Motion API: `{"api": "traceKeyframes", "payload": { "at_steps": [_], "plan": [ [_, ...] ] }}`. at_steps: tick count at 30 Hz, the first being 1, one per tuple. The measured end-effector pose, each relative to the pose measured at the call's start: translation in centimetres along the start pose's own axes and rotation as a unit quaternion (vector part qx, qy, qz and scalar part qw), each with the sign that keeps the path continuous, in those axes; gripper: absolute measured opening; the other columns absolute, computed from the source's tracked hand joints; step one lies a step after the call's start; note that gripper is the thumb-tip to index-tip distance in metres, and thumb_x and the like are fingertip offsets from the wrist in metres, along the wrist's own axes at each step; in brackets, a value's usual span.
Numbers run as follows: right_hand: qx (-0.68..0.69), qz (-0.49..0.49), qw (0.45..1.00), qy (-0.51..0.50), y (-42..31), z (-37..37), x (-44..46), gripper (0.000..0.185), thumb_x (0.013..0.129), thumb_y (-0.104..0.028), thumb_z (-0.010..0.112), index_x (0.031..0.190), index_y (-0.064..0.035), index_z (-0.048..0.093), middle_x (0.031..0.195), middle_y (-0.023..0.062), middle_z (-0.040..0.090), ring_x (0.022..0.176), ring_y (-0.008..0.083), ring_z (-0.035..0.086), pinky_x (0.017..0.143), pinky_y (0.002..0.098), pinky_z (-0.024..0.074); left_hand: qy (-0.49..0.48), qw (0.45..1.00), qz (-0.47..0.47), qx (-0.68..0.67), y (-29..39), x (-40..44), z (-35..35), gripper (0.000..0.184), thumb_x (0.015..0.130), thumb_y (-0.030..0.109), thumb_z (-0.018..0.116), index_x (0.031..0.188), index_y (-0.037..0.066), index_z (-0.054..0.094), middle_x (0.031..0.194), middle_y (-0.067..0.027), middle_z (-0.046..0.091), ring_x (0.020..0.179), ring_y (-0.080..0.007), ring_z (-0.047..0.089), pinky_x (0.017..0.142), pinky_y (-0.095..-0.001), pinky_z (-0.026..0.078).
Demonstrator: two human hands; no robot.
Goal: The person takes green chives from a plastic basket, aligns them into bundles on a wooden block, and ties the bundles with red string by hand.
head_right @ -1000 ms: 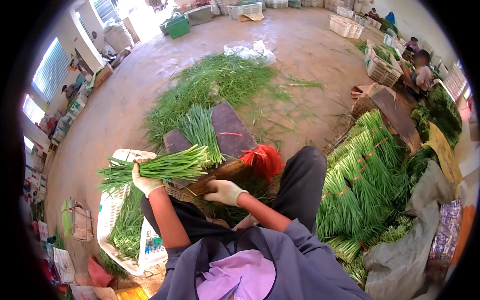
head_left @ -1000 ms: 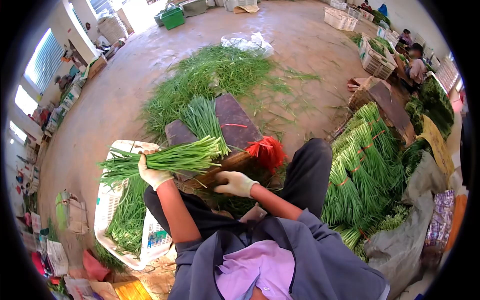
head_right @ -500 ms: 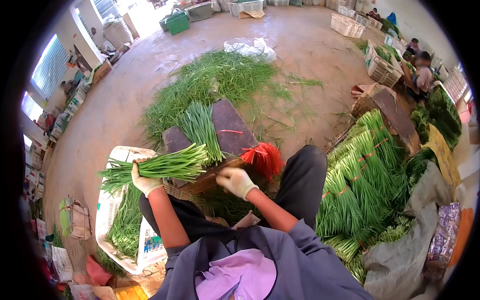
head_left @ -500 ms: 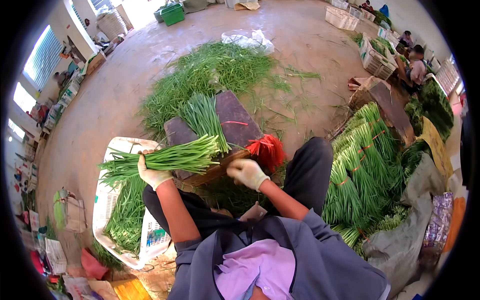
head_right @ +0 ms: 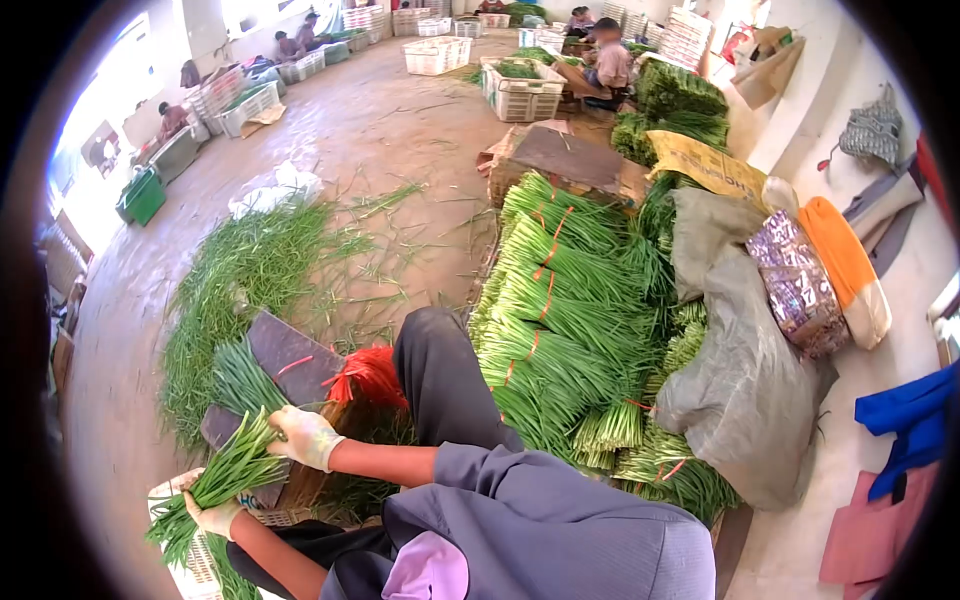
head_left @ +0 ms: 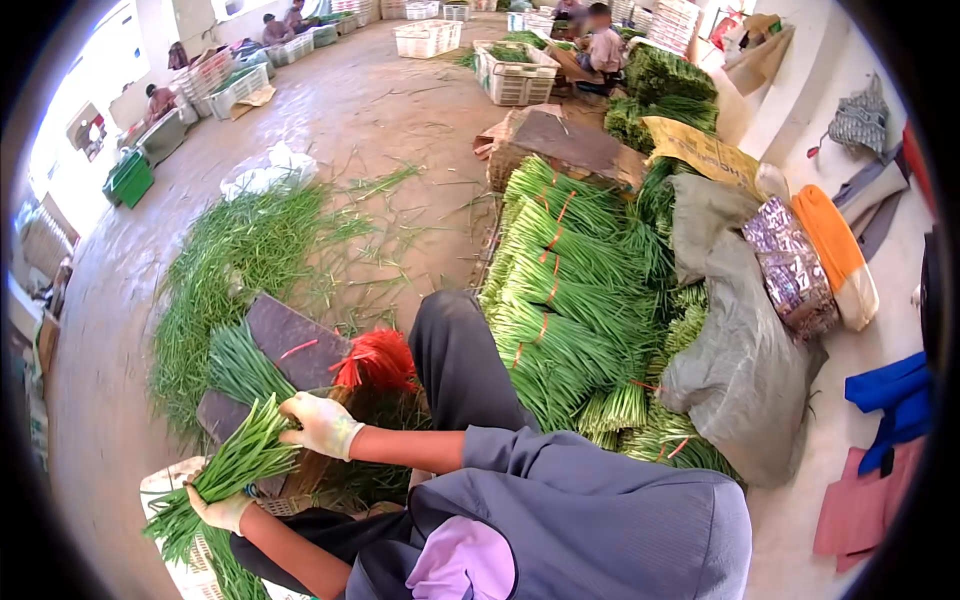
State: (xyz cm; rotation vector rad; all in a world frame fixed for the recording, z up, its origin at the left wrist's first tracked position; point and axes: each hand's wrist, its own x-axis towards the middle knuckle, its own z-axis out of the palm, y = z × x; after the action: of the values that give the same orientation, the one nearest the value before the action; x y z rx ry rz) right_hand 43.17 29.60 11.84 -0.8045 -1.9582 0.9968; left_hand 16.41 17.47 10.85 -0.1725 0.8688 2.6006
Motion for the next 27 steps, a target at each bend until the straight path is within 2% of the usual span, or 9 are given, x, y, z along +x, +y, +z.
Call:
{"api": "traceKeyframes", "payload": {
  "at_steps": [4,5,7,17,20,23,25,26,27],
  "plan": [
    [0.092,0.061,0.994,0.007,0.7,0.3,0.3,0.033,0.077,-0.023,0.077,0.099,-0.0004,0.067,0.092,0.0183,0.070,0.090,0.0353,0.067,0.080,0.0408,0.0525,0.033,0.999,0.014,0.006,-0.3,-1.1,1.6,0.026,0.087,0.023,0.065,0.102,0.002,0.071,0.103,-0.0119,0.069,0.094,-0.0300,0.065,0.085,-0.0480,0.054],
    [0.091,0.060,0.994,0.008,0.8,0.3,0.4,0.033,0.077,-0.023,0.077,0.099,-0.0004,0.067,0.092,0.0183,0.070,0.090,0.0353,0.067,0.080,0.0408,0.0525,-0.027,1.000,0.013,-0.004,-0.3,-1.0,1.1,0.023,0.088,0.021,0.063,0.099,0.003,0.071,0.100,-0.0105,0.070,0.093,-0.0284,0.065,0.084,-0.0468,0.054],
    [0.173,0.051,0.984,0.002,1.0,0.3,0.5,0.026,0.077,-0.018,0.076,0.093,0.0011,0.069,0.087,0.0190,0.071,0.084,0.0337,0.070,0.076,0.0384,0.0534,-0.021,1.000,0.006,-0.007,-0.2,-0.6,0.8,0.022,0.088,0.021,0.063,0.098,0.003,0.071,0.100,-0.0102,0.069,0.092,-0.0280,0.065,0.084,-0.0462,0.053],
    [0.168,0.047,0.984,0.035,0.6,-0.2,0.5,0.020,0.076,-0.015,0.075,0.088,-0.0003,0.070,0.084,0.0198,0.070,0.082,0.0333,0.070,0.074,0.0390,0.0535,0.023,1.000,0.000,-0.005,-0.1,-0.2,0.7,0.024,0.086,0.022,0.066,0.099,0.002,0.072,0.103,-0.0120,0.070,0.094,-0.0294,0.065,0.083,-0.0467,0.054],
    [0.090,0.032,0.995,0.012,0.9,0.5,0.7,0.017,0.078,-0.015,0.073,0.087,-0.0009,0.070,0.085,0.0200,0.070,0.081,0.0336,0.070,0.074,0.0397,0.0535,0.021,1.000,0.008,0.007,-0.3,-0.1,0.7,0.027,0.086,0.024,0.065,0.101,0.002,0.071,0.105,-0.0135,0.069,0.095,-0.0306,0.065,0.083,-0.0476,0.054],
    [0.148,-0.036,0.988,0.023,1.5,0.6,0.9,0.013,0.081,-0.013,0.070,0.086,-0.0008,0.068,0.085,0.0201,0.069,0.079,0.0342,0.069,0.072,0.0399,0.0533,-0.002,0.997,0.042,0.069,-0.3,-3.8,3.2,0.032,0.087,0.025,0.063,0.104,-0.002,0.069,0.105,-0.0151,0.067,0.093,-0.0330,0.064,0.085,-0.0494,0.052],
    [0.094,-0.055,0.994,0.005,1.5,-0.4,0.6,0.013,0.082,-0.013,0.070,0.089,-0.0015,0.070,0.083,0.0195,0.069,0.080,0.0312,0.070,0.072,0.0379,0.0541,0.017,0.993,0.064,0.094,-0.2,-5.0,3.5,0.039,0.083,0.028,0.064,0.108,-0.003,0.067,0.110,-0.0162,0.066,0.097,-0.0331,0.063,0.092,-0.0495,0.048],
    [0.121,-0.032,0.992,0.018,0.8,-1.4,0.6,0.014,0.083,-0.014,0.070,0.090,-0.0014,0.070,0.085,0.0183,0.069,0.080,0.0301,0.070,0.072,0.0373,0.0546,0.082,0.986,0.100,0.105,-0.3,-7.6,6.0,0.034,0.082,0.029,0.064,0.102,0.001,0.068,0.103,-0.0155,0.067,0.095,-0.0320,0.063,0.092,-0.0482,0.047],
    [0.116,-0.024,0.993,0.030,0.6,-2.0,0.5,0.015,0.083,-0.015,0.070,0.090,-0.0012,0.070,0.086,0.0173,0.070,0.080,0.0296,0.070,0.072,0.0373,0.0551,0.008,0.996,0.067,0.064,0.0,-5.4,3.6,0.028,0.083,0.028,0.064,0.096,0.004,0.067,0.096,-0.0139,0.067,0.090,-0.0308,0.063,0.088,-0.0466,0.049]
  ]
}}
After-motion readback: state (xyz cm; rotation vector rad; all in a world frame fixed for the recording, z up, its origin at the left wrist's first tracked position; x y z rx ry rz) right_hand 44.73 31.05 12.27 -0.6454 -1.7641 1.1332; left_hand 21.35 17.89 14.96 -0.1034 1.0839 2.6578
